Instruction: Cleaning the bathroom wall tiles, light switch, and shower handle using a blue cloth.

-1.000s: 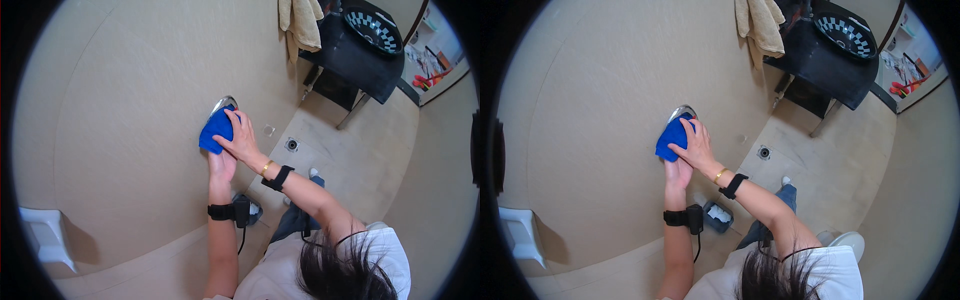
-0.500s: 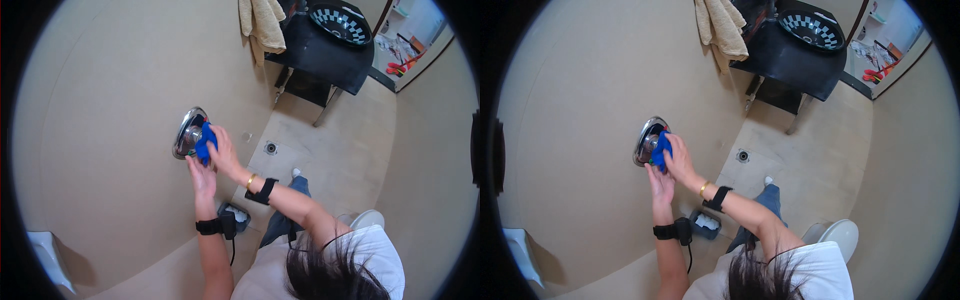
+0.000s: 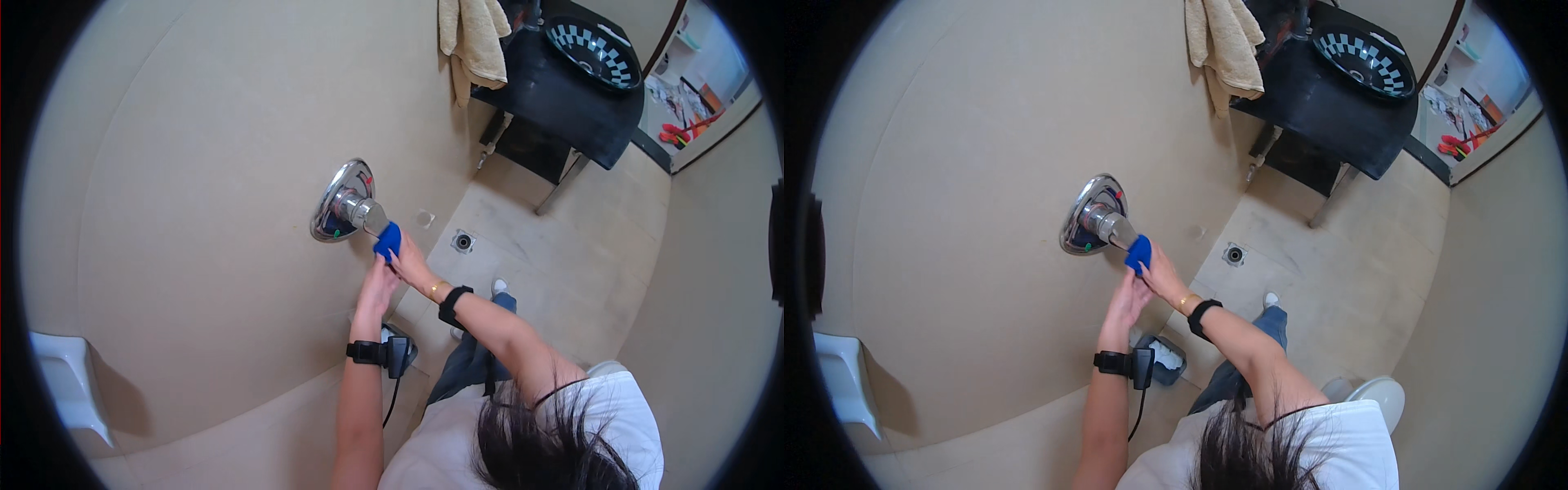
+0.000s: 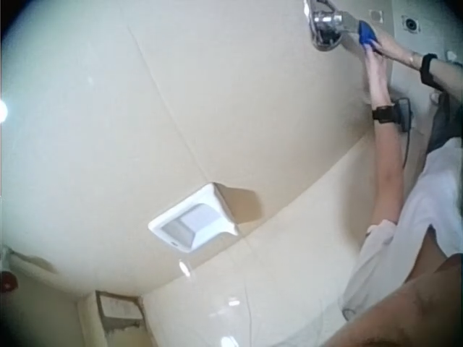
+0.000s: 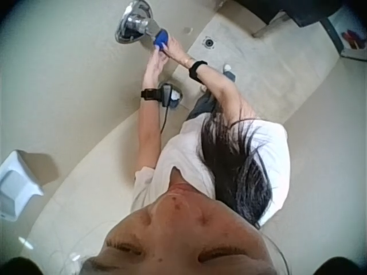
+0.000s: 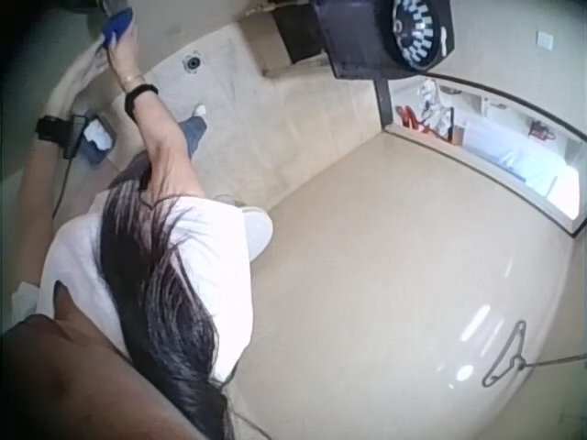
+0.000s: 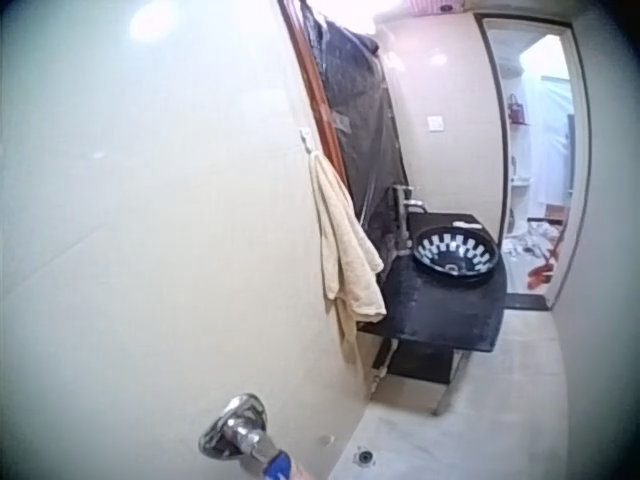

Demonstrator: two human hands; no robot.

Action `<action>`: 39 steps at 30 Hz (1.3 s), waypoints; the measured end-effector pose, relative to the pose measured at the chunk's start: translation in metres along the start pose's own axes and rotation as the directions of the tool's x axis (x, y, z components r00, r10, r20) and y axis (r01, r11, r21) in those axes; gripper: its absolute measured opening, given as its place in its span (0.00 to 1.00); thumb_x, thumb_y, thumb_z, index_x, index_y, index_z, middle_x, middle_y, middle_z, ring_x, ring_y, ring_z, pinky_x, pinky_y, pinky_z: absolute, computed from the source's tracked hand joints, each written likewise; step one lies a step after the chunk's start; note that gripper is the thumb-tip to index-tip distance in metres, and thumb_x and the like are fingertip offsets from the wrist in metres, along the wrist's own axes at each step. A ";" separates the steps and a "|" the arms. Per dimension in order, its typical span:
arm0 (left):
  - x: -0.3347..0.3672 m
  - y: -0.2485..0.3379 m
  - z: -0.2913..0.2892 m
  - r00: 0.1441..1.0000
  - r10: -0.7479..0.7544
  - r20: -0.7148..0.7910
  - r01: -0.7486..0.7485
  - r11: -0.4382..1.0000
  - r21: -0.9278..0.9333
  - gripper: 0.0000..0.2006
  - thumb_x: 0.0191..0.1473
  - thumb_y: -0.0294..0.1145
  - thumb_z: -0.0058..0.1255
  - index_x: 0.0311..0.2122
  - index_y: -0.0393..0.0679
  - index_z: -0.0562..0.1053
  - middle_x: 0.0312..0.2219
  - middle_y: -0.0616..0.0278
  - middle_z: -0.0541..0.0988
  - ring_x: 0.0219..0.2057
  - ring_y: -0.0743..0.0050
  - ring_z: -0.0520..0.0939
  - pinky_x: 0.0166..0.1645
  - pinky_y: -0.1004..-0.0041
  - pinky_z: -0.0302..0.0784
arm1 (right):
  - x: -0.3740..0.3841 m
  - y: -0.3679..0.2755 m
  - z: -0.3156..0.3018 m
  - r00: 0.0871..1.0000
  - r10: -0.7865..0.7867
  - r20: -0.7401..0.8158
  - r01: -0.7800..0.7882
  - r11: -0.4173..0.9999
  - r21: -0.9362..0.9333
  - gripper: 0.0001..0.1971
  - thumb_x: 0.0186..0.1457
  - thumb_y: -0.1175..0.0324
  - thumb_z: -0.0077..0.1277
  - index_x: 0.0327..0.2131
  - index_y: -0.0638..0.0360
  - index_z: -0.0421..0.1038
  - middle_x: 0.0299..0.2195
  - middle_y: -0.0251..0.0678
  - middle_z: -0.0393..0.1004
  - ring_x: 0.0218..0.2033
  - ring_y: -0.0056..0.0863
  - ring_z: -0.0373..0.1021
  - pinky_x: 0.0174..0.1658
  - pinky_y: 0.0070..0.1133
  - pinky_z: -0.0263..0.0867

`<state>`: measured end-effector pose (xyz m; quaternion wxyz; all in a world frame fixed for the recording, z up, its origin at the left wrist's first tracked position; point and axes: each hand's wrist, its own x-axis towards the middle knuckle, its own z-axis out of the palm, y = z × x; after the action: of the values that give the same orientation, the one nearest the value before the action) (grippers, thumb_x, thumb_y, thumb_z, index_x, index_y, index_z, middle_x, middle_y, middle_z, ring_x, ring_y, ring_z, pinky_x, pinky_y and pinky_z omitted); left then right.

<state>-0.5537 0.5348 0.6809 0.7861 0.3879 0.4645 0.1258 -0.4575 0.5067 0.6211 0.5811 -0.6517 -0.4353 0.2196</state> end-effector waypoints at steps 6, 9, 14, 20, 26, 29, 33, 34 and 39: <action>-0.016 -0.003 -0.020 0.994 0.106 -0.040 -0.110 0.988 -0.105 0.25 0.56 0.53 0.30 0.51 0.44 0.58 0.50 0.62 0.63 0.52 0.70 0.62 0.55 0.67 0.54 | -0.002 -0.061 -0.020 0.924 -0.206 -0.321 0.168 0.976 -0.142 0.33 0.38 0.75 0.52 0.51 0.60 0.51 0.45 0.46 0.58 0.46 0.48 0.56 0.50 0.34 0.54; -0.025 0.019 -0.022 0.922 0.349 -0.166 -0.381 0.894 -0.235 0.20 0.58 0.46 0.29 0.49 0.45 0.60 0.44 0.64 0.67 0.46 0.75 0.66 0.50 0.72 0.57 | 0.018 -0.106 -0.023 0.856 -0.454 -0.245 0.418 0.889 -0.188 0.32 0.35 0.74 0.53 0.50 0.59 0.55 0.46 0.44 0.58 0.47 0.45 0.56 0.50 0.34 0.53; -0.043 0.048 -0.026 0.876 0.417 -0.243 -0.482 0.790 -0.379 0.22 0.59 0.44 0.23 0.54 0.45 0.55 0.52 0.63 0.60 0.54 0.71 0.59 0.56 0.66 0.55 | 0.041 -0.113 0.036 0.770 -0.638 -0.018 0.612 0.746 -0.263 0.27 0.43 0.75 0.44 0.51 0.61 0.56 0.53 0.46 0.53 0.55 0.44 0.51 0.54 0.34 0.50; -0.029 0.029 -0.057 0.919 0.304 -0.250 -0.343 0.930 -0.131 0.22 0.58 0.44 0.26 0.54 0.44 0.55 0.52 0.62 0.61 0.53 0.71 0.61 0.54 0.70 0.56 | 0.024 -0.045 0.078 0.793 -0.596 -0.128 0.585 0.803 -0.115 0.29 0.43 0.73 0.44 0.52 0.62 0.52 0.54 0.51 0.50 0.54 0.48 0.51 0.55 0.36 0.49; -0.009 0.012 -0.037 0.936 0.302 -0.182 -0.320 0.944 -0.082 0.21 0.58 0.42 0.29 0.53 0.41 0.56 0.48 0.62 0.65 0.50 0.73 0.65 0.53 0.71 0.58 | 0.003 -0.025 0.071 0.943 -0.326 -0.065 0.325 0.945 -0.027 0.32 0.43 0.74 0.45 0.54 0.68 0.47 0.51 0.58 0.51 0.52 0.54 0.51 0.54 0.35 0.51; -0.021 0.013 -0.033 0.896 0.356 -0.267 -0.377 0.926 -0.031 0.21 0.58 0.42 0.29 0.53 0.40 0.55 0.49 0.61 0.63 0.51 0.72 0.64 0.53 0.70 0.58 | 0.002 -0.057 0.066 0.961 -0.229 -0.157 0.242 0.967 0.072 0.27 0.43 0.75 0.46 0.50 0.68 0.55 0.51 0.55 0.53 0.54 0.51 0.50 0.55 0.33 0.50; -0.050 0.030 -0.022 0.785 0.504 -0.359 -0.508 0.856 0.091 0.21 0.58 0.41 0.26 0.53 0.41 0.56 0.49 0.60 0.63 0.50 0.71 0.64 0.52 0.70 0.59 | 0.014 -0.100 0.054 0.886 -0.417 -0.204 0.445 0.887 0.121 0.28 0.38 0.77 0.50 0.49 0.66 0.58 0.50 0.48 0.54 0.53 0.46 0.52 0.54 0.33 0.52; -0.053 0.040 -0.010 0.732 0.581 -0.355 -0.557 0.811 0.179 0.21 0.58 0.41 0.26 0.52 0.41 0.56 0.48 0.60 0.63 0.50 0.71 0.64 0.52 0.70 0.59 | 0.019 -0.097 0.050 0.887 -0.415 -0.204 0.442 0.890 0.111 0.28 0.38 0.77 0.50 0.49 0.66 0.58 0.50 0.48 0.54 0.53 0.46 0.52 0.54 0.33 0.52; -0.035 0.026 -0.019 0.744 0.510 -0.432 -0.472 0.858 0.201 0.19 0.58 0.39 0.27 0.52 0.41 0.57 0.46 0.58 0.65 0.47 0.72 0.66 0.50 0.70 0.61 | 0.018 -0.073 0.053 0.879 -0.426 -0.213 0.445 0.894 0.050 0.26 0.40 0.75 0.49 0.47 0.65 0.61 0.46 0.48 0.60 0.48 0.44 0.59 0.51 0.32 0.56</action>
<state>-0.5841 0.5418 0.7168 0.5722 0.4844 0.5270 0.4002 -0.5126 0.5474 0.6822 0.6864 -0.5265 -0.5001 0.0388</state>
